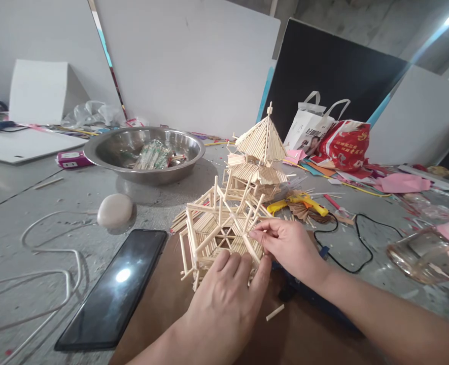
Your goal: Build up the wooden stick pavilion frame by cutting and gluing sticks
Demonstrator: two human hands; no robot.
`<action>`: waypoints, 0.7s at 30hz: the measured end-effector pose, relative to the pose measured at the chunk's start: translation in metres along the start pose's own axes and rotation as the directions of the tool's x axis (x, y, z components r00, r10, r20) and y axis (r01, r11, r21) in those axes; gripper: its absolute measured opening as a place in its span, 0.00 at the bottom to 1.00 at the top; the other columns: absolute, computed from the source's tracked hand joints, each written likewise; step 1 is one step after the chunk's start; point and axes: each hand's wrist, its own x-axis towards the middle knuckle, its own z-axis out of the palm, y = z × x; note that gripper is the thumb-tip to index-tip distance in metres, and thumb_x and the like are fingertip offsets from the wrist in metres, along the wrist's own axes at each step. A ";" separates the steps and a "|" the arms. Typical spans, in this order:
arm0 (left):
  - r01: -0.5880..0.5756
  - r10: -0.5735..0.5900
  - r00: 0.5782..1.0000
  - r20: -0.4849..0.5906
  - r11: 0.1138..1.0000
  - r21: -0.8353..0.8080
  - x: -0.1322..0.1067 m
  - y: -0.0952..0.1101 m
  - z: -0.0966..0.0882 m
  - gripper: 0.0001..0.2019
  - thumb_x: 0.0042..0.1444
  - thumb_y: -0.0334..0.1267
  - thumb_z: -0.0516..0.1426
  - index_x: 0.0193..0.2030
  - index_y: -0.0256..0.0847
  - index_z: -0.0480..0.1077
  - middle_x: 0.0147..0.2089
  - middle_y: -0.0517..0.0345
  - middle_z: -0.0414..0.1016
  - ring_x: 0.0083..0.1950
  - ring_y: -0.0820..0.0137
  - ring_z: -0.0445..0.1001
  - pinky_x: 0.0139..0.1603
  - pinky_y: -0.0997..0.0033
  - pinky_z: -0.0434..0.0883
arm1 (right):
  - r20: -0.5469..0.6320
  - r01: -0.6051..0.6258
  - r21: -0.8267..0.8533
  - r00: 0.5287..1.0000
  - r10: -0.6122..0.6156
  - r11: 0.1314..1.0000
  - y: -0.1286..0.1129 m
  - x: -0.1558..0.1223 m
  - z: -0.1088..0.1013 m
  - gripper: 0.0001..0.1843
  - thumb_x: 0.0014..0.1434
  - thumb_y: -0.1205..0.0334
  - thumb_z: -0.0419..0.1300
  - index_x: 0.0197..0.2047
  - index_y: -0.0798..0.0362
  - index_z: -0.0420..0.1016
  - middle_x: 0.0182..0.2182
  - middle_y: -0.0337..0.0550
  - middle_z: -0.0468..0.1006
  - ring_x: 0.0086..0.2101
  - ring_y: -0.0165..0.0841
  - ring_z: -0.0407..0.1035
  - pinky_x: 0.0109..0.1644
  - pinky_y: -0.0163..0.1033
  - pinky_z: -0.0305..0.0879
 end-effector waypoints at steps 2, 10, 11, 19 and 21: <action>0.002 -0.002 1.000 0.011 1.000 -0.003 0.000 -0.001 0.000 0.20 0.53 0.29 0.48 0.55 0.34 0.55 0.38 0.48 0.68 0.37 0.62 0.65 0.39 0.58 0.65 | -0.007 0.082 -0.038 0.997 -0.082 0.996 -0.002 0.000 0.000 0.09 0.52 0.58 0.55 0.27 0.51 0.74 0.22 0.37 0.74 0.23 0.28 0.66 0.26 0.31 0.59; 0.015 -0.015 1.000 0.018 1.000 -0.006 -0.001 -0.001 0.001 0.20 0.54 0.30 0.48 0.55 0.35 0.55 0.40 0.48 0.67 0.38 0.62 0.65 0.41 0.57 0.64 | 0.009 0.199 -0.138 0.980 -0.199 0.970 0.002 0.000 0.000 0.08 0.54 0.59 0.54 0.31 0.50 0.75 0.28 0.37 0.77 0.28 0.29 0.70 0.33 0.31 0.62; 0.013 -0.013 1.000 0.018 1.000 -0.005 -0.001 -0.001 0.001 0.20 0.54 0.30 0.48 0.55 0.35 0.55 0.40 0.48 0.67 0.38 0.62 0.65 0.41 0.57 0.64 | 0.009 0.206 -0.149 0.978 -0.207 0.967 0.002 0.000 0.000 0.08 0.54 0.59 0.55 0.31 0.50 0.75 0.28 0.37 0.77 0.28 0.29 0.70 0.33 0.31 0.62; 0.018 -0.017 0.999 0.031 1.000 -0.008 0.001 -0.001 0.001 0.21 0.53 0.30 0.48 0.55 0.36 0.55 0.39 0.48 0.67 0.38 0.61 0.65 0.41 0.57 0.64 | -0.018 0.269 -0.242 0.959 -0.282 0.932 0.003 0.000 0.002 0.07 0.54 0.63 0.55 0.31 0.51 0.74 0.29 0.36 0.78 0.30 0.26 0.71 0.35 0.28 0.63; 0.017 -0.017 0.999 0.035 1.000 -0.015 0.001 -0.001 0.001 0.21 0.53 0.31 0.48 0.55 0.36 0.55 0.39 0.48 0.67 0.38 0.62 0.65 0.41 0.57 0.65 | -0.020 0.275 -0.254 0.957 -0.289 0.927 0.003 -0.001 0.002 0.07 0.54 0.62 0.55 0.31 0.51 0.74 0.29 0.36 0.78 0.30 0.26 0.71 0.35 0.28 0.63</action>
